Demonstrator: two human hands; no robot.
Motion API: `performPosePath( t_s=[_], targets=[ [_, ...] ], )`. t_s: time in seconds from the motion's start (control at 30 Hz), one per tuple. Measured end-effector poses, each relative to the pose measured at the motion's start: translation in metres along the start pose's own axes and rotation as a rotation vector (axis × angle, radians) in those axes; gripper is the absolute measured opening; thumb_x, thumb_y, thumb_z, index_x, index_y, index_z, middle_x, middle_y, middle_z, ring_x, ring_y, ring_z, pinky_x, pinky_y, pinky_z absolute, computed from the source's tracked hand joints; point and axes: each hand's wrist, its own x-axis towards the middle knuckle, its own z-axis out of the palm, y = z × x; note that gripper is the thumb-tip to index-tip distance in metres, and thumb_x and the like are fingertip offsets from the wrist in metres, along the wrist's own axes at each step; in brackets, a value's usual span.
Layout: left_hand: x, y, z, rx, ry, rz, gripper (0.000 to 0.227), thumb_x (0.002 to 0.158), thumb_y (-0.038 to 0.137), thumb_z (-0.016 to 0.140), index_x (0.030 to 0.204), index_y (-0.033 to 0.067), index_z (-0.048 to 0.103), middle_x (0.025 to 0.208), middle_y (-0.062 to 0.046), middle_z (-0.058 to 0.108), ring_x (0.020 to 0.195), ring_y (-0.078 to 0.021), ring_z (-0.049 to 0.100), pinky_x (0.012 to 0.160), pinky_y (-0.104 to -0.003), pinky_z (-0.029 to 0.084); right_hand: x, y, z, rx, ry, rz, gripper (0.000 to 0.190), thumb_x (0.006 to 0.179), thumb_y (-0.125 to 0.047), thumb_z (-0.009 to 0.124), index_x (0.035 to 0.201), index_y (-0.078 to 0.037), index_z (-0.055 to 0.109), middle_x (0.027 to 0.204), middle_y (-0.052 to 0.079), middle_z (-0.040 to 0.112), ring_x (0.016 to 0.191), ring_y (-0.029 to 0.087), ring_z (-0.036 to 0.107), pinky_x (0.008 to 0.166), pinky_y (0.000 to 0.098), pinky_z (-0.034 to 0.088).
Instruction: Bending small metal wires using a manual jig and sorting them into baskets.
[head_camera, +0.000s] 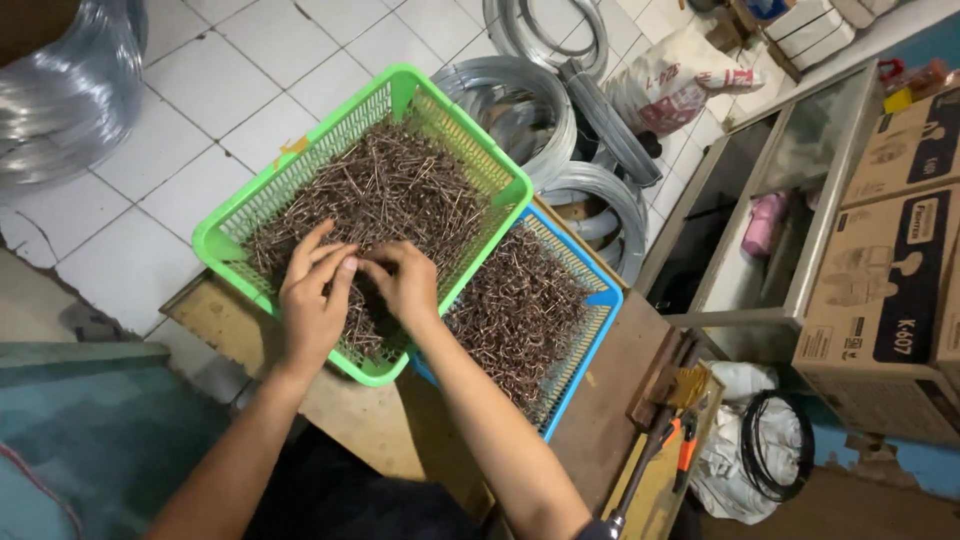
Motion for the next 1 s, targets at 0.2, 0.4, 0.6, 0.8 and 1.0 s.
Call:
performPosePath(
  t_s=[0.2, 0.4, 0.6, 0.8, 1.0],
  targets=[
    [-0.004, -0.001, -0.001, 0.042, -0.020, 0.078, 0.021, 0.106, 0.010, 0.062, 0.121, -0.0019, 0.072, 0.142, -0.018, 0.057, 0.113, -0.0355, 0.067, 0.095, -0.050, 0.056, -0.015, -0.009, -0.043, 0.309, 0.279, 0.273, 0.019, 0.086, -0.025, 0.084, 0.099, -0.011, 0.079, 0.090, 0.013, 0.078, 0.088, 0.026, 0.076, 0.076, 0.0370, 0.061],
    [-0.003, 0.004, 0.026, 0.059, -0.182, 0.174, 0.022, 0.096, 0.012, 0.075, 0.115, 0.0025, 0.075, 0.127, -0.017, 0.067, 0.110, -0.0394, 0.069, 0.096, -0.051, 0.054, -0.049, 0.002, -0.093, 0.894, 0.432, 0.494, 0.028, 0.092, -0.005, 0.076, 0.112, 0.011, 0.065, 0.094, 0.029, 0.071, 0.082, 0.033, 0.075, 0.072, 0.0395, 0.067],
    [-0.036, 0.028, 0.126, -0.085, -0.495, 0.385, 0.020, 0.087, 0.018, 0.079, 0.107, 0.0223, 0.080, 0.106, 0.003, 0.079, 0.096, -0.0215, 0.075, 0.091, -0.038, 0.052, -0.118, 0.034, -0.171, 0.823, 0.673, 0.494, 0.031, 0.089, -0.003, 0.076, 0.113, 0.004, 0.057, 0.086, 0.024, 0.071, 0.074, 0.031, 0.076, 0.066, 0.0357, 0.068],
    [-0.083, 0.074, 0.194, -0.140, -0.726, 0.450, 0.014, 0.089, 0.016, 0.077, 0.101, 0.0225, 0.081, 0.102, 0.003, 0.080, 0.095, -0.0188, 0.076, 0.086, -0.035, 0.055, -0.198, 0.083, -0.223, 0.811, 0.846, 0.516, 0.029, 0.092, -0.003, 0.074, 0.115, 0.003, 0.058, 0.085, 0.024, 0.071, 0.072, 0.032, 0.076, 0.065, 0.0376, 0.069],
    [-0.106, 0.111, 0.268, -0.178, -0.844, 0.566, 0.012, 0.092, 0.015, 0.072, 0.101, 0.0194, 0.080, 0.103, -0.002, 0.080, 0.096, -0.0244, 0.075, 0.080, -0.038, 0.057, -0.247, 0.124, -0.284, 0.709, 0.875, 0.542, 0.027, 0.095, -0.007, 0.072, 0.114, 0.002, 0.056, 0.090, 0.023, 0.072, 0.075, 0.027, 0.076, 0.061, 0.0311, 0.067]
  ],
)
